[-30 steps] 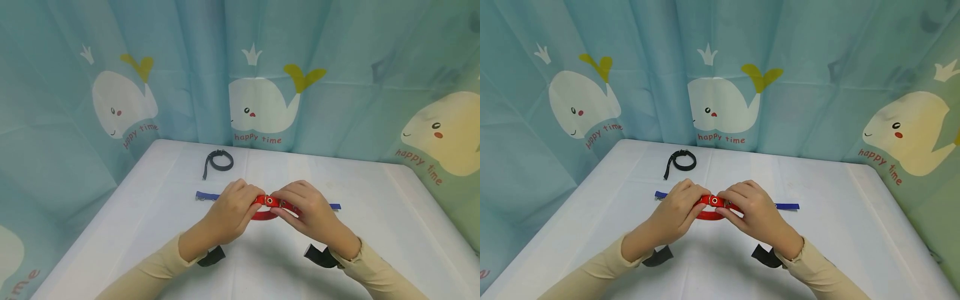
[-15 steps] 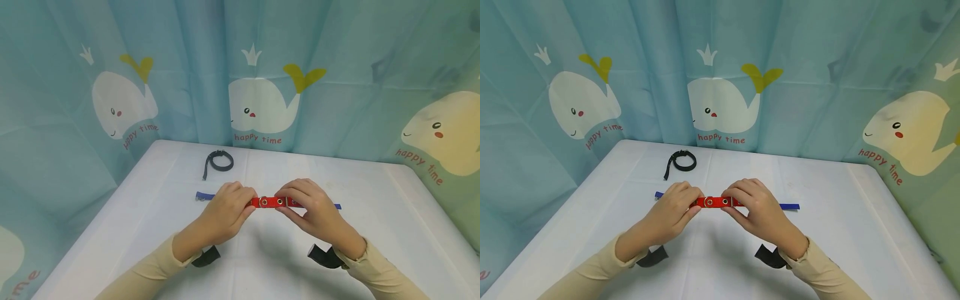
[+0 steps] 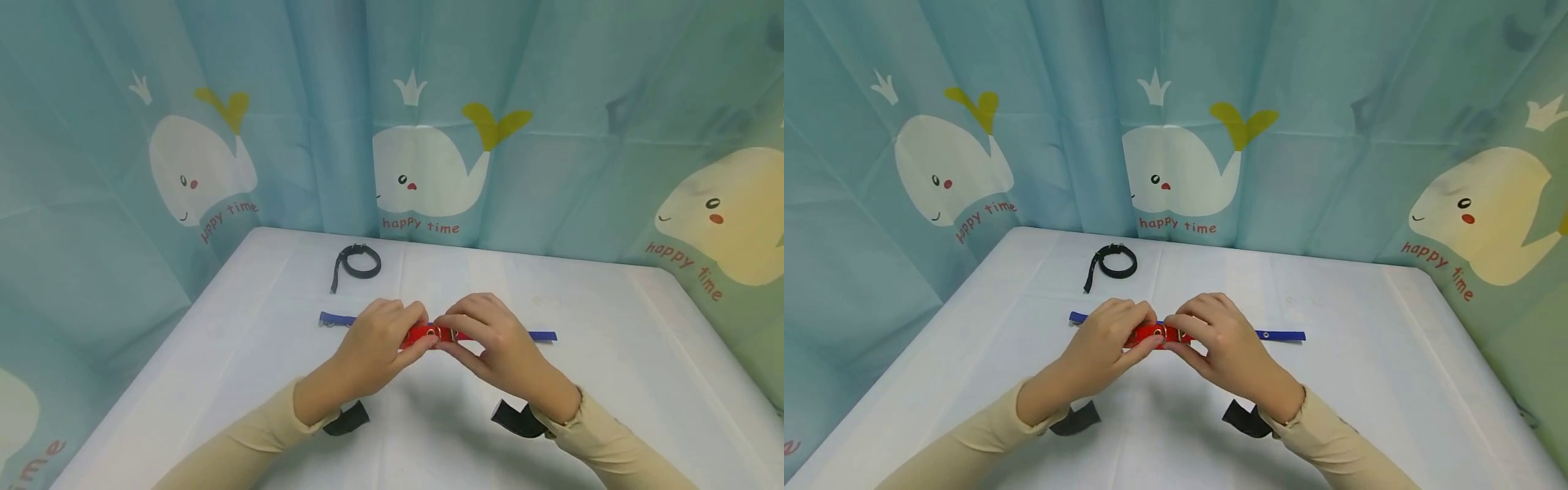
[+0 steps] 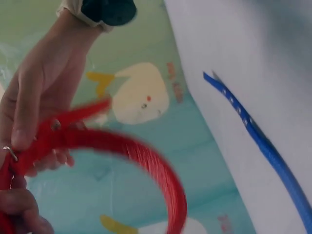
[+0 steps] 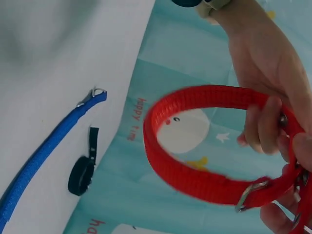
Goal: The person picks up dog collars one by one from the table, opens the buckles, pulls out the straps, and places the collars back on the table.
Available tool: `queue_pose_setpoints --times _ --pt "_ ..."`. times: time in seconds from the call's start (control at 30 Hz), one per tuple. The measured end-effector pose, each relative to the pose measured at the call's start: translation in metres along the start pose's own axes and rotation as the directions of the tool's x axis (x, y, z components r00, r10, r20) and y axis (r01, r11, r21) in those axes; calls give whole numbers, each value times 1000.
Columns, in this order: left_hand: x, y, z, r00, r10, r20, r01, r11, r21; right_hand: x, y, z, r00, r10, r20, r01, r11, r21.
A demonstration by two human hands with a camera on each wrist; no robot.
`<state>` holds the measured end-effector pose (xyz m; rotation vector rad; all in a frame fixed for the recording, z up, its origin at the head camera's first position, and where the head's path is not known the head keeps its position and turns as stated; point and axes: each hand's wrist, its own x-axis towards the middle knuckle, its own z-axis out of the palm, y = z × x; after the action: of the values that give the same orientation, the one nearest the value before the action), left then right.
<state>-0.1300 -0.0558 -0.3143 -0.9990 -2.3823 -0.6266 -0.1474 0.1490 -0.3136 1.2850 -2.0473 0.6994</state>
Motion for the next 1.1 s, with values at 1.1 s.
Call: queue_pose_setpoints --times 1.1 --pt "-8 -8 -9 999 37 -27 -39 996 -76 -4 1 -11 993 115 -29 -111 988 108"
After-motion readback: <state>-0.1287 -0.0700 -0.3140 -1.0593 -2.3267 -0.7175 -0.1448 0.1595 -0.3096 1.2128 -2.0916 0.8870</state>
